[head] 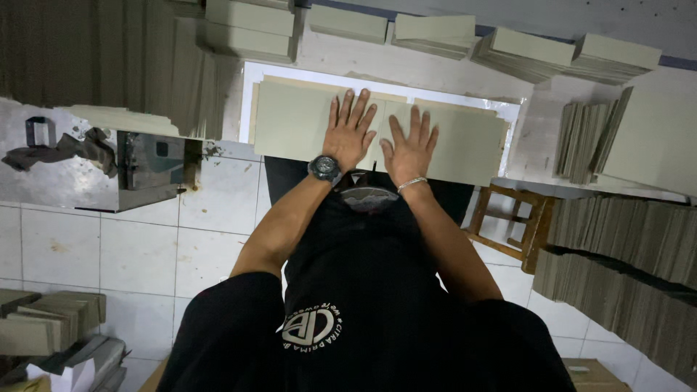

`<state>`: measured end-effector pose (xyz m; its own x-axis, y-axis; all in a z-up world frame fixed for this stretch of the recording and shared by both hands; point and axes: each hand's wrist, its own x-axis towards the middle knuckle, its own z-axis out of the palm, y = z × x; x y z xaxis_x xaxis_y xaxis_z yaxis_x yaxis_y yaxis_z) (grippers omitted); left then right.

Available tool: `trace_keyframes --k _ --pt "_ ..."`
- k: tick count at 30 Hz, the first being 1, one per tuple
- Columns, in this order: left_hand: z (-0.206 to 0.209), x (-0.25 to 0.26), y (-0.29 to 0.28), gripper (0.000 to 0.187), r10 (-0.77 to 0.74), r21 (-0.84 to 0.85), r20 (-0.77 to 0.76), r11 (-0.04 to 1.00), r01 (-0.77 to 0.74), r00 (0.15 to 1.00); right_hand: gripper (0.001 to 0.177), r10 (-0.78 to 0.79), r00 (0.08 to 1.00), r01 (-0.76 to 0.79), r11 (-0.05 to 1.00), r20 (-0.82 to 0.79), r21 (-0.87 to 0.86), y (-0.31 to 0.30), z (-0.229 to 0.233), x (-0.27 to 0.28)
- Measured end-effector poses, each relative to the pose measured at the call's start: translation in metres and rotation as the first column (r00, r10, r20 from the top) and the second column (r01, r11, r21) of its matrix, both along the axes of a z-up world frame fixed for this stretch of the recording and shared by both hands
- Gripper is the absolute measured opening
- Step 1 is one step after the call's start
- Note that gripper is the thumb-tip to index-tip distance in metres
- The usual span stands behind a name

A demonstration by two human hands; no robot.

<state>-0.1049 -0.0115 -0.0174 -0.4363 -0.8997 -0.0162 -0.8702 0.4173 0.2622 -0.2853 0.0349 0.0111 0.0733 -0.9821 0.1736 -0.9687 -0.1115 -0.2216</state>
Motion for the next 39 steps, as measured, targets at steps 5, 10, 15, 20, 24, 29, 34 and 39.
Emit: trace_keyframes --k 5,10,15,20,24,29,34,39 --pt "0.01 0.0 -0.003 0.063 0.03 0.054 0.058 0.998 -0.033 0.998 0.051 -0.039 0.998 0.04 0.999 -0.052 0.024 -0.003 -0.02 0.004" --pt "0.012 0.005 -0.003 0.065 0.02 0.128 0.088 0.991 -0.031 0.996 0.051 -0.048 0.998 0.047 0.999 -0.04 -0.011 -0.004 -0.015 0.002" --pt "0.004 0.023 -0.011 0.057 0.192 -0.079 -0.126 0.976 -0.203 0.973 0.05 -0.117 0.976 0.135 0.987 0.185 -0.088 -0.005 -0.006 -0.028" --pt "-0.043 0.073 -0.018 0.039 0.222 -0.378 -0.211 0.88 -0.289 0.952 0.044 -0.198 0.971 0.226 0.943 0.133 -0.245 -0.004 -0.046 -0.095" --pt "-0.016 0.078 -0.019 0.021 0.262 -0.397 -0.194 0.86 -0.32 0.945 0.027 -0.128 0.983 0.161 0.945 0.13 -0.285 -0.009 -0.043 -0.101" --pt "-0.024 0.066 -0.027 0.021 0.289 -0.434 -0.176 0.835 -0.338 0.941 0.025 -0.205 0.979 0.195 0.913 0.008 -0.358 -0.017 -0.059 -0.096" --pt "-0.029 0.064 -0.027 0.021 0.282 -0.464 -0.169 0.823 -0.329 0.944 0.019 -0.229 0.973 0.227 0.905 0.038 -0.359 -0.019 -0.06 -0.088" --pt "-0.014 0.062 -0.024 0.021 0.267 -0.473 -0.171 0.822 -0.317 0.948 0.028 -0.204 0.978 0.201 0.909 0.03 -0.364 -0.016 -0.05 -0.085"
